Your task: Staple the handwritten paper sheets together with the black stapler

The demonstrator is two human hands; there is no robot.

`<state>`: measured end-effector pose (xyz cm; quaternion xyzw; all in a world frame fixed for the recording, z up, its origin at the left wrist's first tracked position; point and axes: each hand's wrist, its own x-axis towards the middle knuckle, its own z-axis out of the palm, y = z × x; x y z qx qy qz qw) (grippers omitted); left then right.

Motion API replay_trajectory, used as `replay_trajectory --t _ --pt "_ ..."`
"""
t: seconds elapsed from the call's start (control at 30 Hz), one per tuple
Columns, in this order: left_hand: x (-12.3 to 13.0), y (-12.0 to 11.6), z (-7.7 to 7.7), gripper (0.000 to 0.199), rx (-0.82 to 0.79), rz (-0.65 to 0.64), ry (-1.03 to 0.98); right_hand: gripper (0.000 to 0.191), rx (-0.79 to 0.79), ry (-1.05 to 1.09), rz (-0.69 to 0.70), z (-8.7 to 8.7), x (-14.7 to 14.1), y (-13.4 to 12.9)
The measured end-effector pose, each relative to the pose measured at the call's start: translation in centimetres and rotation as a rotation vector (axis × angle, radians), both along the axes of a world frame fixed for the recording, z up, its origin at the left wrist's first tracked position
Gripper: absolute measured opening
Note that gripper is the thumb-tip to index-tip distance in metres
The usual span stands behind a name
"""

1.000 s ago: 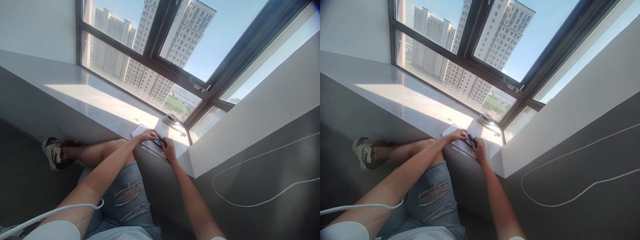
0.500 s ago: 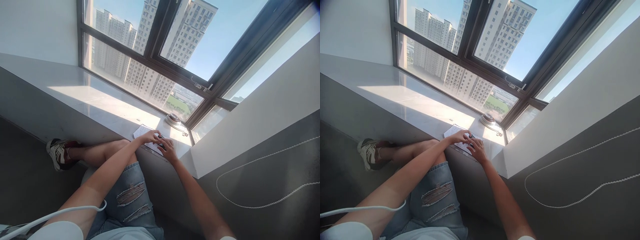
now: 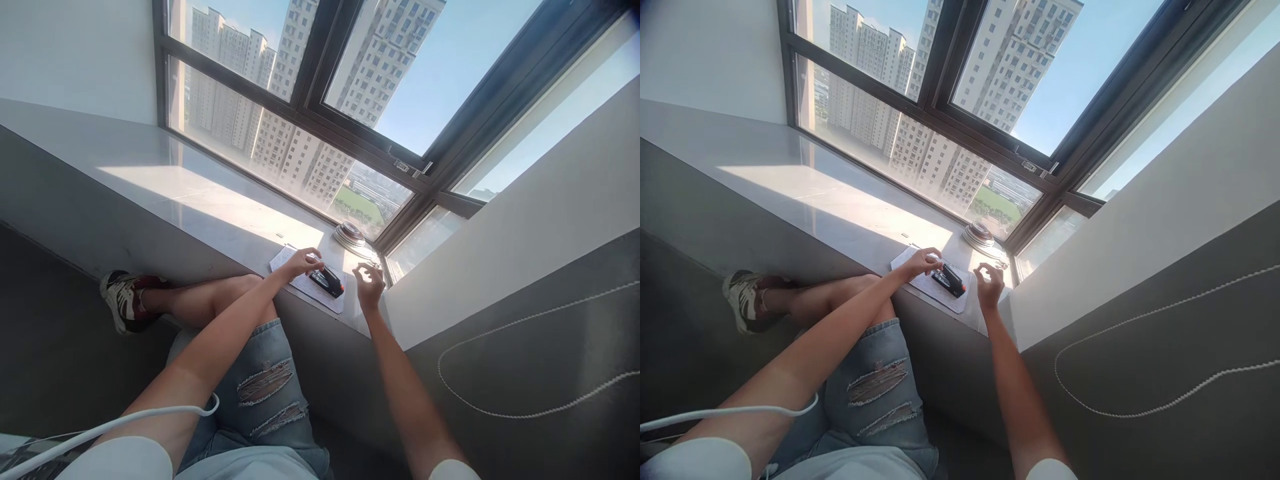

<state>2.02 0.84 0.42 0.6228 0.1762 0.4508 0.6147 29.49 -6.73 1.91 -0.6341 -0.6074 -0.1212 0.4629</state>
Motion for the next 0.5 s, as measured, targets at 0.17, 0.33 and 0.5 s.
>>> replay_trajectory --t 0.17,0.33,0.5 --pt "-0.1 -0.3 0.6 0.078 -0.028 0.008 0.008 0.021 -0.222 0.066 -0.176 -1.0 6.3 2.3" --pt "-0.1 -0.8 0.8 0.079 -0.011 -0.016 0.055 0.019 -0.336 0.016 -0.261 -2.1 8.1 3.2" --pt "-0.3 -0.9 0.9 0.076 0.009 -0.009 0.081 0.033 -0.375 -0.118 -0.298 -2.6 8.0 3.5"
